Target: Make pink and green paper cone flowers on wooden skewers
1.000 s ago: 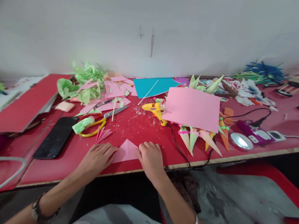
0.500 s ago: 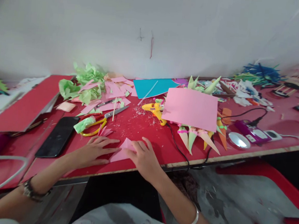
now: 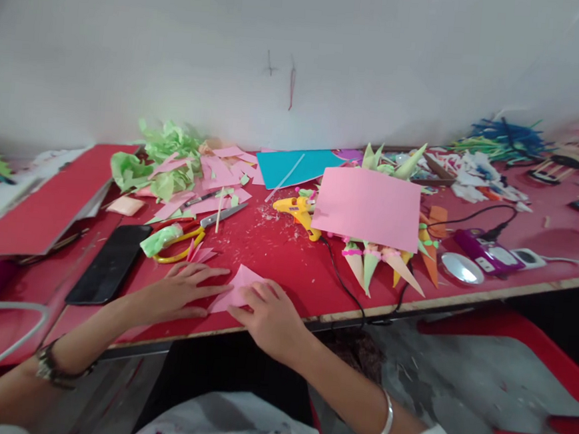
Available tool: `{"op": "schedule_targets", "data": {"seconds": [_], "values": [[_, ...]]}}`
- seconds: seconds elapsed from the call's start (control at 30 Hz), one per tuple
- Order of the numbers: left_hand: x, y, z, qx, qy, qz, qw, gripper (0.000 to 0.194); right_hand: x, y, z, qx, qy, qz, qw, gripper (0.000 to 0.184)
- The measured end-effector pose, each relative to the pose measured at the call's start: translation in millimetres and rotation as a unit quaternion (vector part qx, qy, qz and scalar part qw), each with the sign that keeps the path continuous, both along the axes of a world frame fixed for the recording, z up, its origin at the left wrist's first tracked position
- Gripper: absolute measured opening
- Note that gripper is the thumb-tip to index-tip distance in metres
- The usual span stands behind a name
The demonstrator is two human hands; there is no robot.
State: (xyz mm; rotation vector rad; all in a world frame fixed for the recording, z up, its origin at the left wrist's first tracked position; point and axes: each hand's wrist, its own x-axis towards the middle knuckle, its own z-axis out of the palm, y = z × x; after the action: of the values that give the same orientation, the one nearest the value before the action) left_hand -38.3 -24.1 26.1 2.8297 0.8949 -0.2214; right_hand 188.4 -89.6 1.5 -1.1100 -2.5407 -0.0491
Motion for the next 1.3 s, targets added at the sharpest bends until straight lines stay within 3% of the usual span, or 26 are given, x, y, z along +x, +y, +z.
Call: {"op": "schedule_targets", "data": {"seconds": [0.27, 0.53, 0.77, 0.87, 0.97, 1.07, 1.17, 1.3], "values": [[0.8, 1.0, 3.7, -0.028, 0.012, 0.002, 1.0, 0.054, 42.5, -11.7, 3.1, -0.027, -0.007, -0.087, 0.996, 0.034], [-2.3, 2.4, -0.4, -0.048, 0.005, 0.005, 0.999, 0.052, 62.6, -20.9, 2.2, -0.031, 0.003, -0.142, 0.989, 0.045], [10.7, -9.7, 11.9, -0.062, -0.004, 0.021, 0.998, 0.052, 60.0, -20.6, 5.0, 0.011, 0.055, -0.215, 0.975, 0.026], [29.0, -26.7, 12.3, -0.031, -0.048, 0.073, 0.996, 0.057, 51.0, -20.7, 5.5, -0.014, 0.068, -0.164, 0.984, 0.027], [47.9, -43.6, 7.4, 0.011, -0.096, 0.123, 0.988, 0.067, 40.0, -22.6, -0.7, -0.042, 0.036, -0.076, 0.996, 0.044], [60.0, -54.1, -0.1, 0.049, -0.127, 0.08, 0.987, 0.069, 33.5, -25.6, -8.2, -0.004, 0.043, -0.053, 0.998, 0.029], [66.6, -58.6, -6.2, 0.084, -0.155, 0.038, 0.984, 0.048, 31.8, -27.7, -7.0, 0.013, 0.076, -0.045, 0.996, 0.015], [74.4, -59.0, -1.5, 0.173, -0.218, 0.034, 0.96, 0.012, 28.7, -23.3, 9.6, 0.0, 0.122, -0.043, 0.992, 0.019]]}}
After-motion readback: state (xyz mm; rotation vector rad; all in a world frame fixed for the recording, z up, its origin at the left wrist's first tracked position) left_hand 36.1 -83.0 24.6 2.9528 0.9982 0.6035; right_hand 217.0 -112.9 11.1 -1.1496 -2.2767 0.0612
